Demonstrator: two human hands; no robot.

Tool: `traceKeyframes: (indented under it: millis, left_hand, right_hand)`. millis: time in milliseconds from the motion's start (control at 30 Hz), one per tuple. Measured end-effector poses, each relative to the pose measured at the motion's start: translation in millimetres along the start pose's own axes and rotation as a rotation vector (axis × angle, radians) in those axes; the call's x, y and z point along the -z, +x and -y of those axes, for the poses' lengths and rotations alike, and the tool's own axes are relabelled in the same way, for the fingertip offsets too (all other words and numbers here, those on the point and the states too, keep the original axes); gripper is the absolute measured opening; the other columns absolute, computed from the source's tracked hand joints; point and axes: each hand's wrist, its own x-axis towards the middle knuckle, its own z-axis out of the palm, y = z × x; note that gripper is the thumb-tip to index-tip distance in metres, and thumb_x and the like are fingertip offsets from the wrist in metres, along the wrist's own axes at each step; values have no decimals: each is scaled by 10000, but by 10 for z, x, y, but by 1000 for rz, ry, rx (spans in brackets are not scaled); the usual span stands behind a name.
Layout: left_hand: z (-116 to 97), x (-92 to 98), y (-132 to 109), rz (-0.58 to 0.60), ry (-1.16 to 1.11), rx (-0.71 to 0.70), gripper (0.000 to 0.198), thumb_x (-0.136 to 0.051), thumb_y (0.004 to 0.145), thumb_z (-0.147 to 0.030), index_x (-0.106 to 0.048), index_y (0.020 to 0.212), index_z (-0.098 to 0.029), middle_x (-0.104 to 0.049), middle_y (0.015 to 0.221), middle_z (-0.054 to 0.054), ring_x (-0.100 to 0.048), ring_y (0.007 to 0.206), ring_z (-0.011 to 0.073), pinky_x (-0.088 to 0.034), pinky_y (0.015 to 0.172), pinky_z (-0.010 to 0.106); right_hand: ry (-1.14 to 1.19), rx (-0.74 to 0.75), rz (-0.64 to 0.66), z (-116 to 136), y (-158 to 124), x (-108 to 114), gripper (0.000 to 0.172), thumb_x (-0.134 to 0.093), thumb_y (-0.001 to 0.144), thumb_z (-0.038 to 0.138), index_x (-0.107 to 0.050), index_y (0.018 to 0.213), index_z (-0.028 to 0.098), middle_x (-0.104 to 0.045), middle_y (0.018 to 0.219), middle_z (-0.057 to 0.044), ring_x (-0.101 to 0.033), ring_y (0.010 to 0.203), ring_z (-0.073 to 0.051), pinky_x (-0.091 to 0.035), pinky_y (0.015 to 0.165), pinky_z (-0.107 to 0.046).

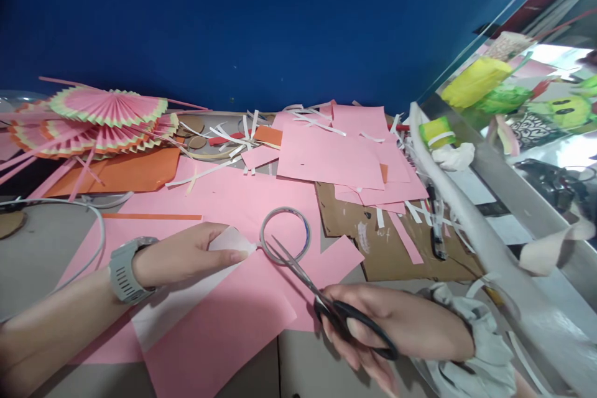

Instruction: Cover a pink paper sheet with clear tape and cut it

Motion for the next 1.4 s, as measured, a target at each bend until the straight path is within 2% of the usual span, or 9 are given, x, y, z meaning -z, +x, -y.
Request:
traceKeyframes:
  millis: [133,367,533,733,833,967,1033,1233,1400]
  left_hand:
    - [3,8,0,2,-17,-13,376,-481,814,-529,-395,662,-197,-358,622,-63,-326,564,93,-294,542,218]
    - [2,0,3,7,-45,11,356,-496,818,-507,-419,675,-190,-359,615,-66,-337,569,90,-289,534,213]
    - [-27,21,-1,42,-78,49,329,-545,799,-464,-444,663,-182,-386,607,-67,-343,555,83,-283,510,204]
    - [-39,50,31,108,-116,114,314,-573,773,-467,-507,689,-172,-447,638,-47,-409,577,97,-331,522,202]
    - [-43,54,39,125,-102,145,314,-562,779,-461,-487,666,-178,-439,625,-48,-409,572,99,-325,513,204]
    - [-50,54,41,137,-89,146,322,-545,788,-459,-455,639,-188,-409,599,-56,-381,550,98,-310,498,211]
    - [-49,53,42,131,-78,141,323,-544,784,-459,-462,631,-187,-412,596,-54,-377,546,99,-309,494,215]
    - [-23,46,48,131,-78,123,329,-539,792,-471,-465,644,-186,-410,602,-53,-374,550,98,-311,492,211]
    - [-18,53,48,158,-101,104,354,-526,806,-482,-430,644,-182,-388,606,-53,-363,552,92,-300,491,211]
  right_hand:
    - [-98,-129,88,80,34,27,588,-503,680,732,-460,840,168,-520,675,7,-429,376,-19,-375,388,-154]
    - [-124,112,79,138,317,49,553,-470,733,703,-431,844,163,-538,759,-23,-476,438,-40,-368,393,-169]
    - [-147,143,104,186,430,30,530,-417,786,678,-426,881,157,-447,487,73,-412,377,-49,-326,379,-149]
    - [-154,150,41,240,436,-35,546,-460,760,681,-451,927,161,-404,506,88,-391,384,-49,-308,359,-154]
    - [-138,153,15,270,435,-65,594,-483,759,661,-491,1040,138,-398,507,89,-380,377,-49,-302,343,-153]
    - [-155,136,-10,257,432,-73,631,-517,820,488,-353,1337,166,-387,511,95,-363,401,-54,-311,361,-143]
    - [-157,117,-22,230,432,-74,664,-523,826,411,-263,1402,206,-386,525,96,-356,408,-54,-317,372,-144]
    - [-138,110,-51,236,434,-82,756,-532,806,490,-219,1429,200,-404,623,63,-362,454,-58,-320,407,-166]
    - [-186,48,25,324,426,-59,787,-460,823,582,-165,1445,200,-386,628,53,-382,494,-82,-346,456,-194]
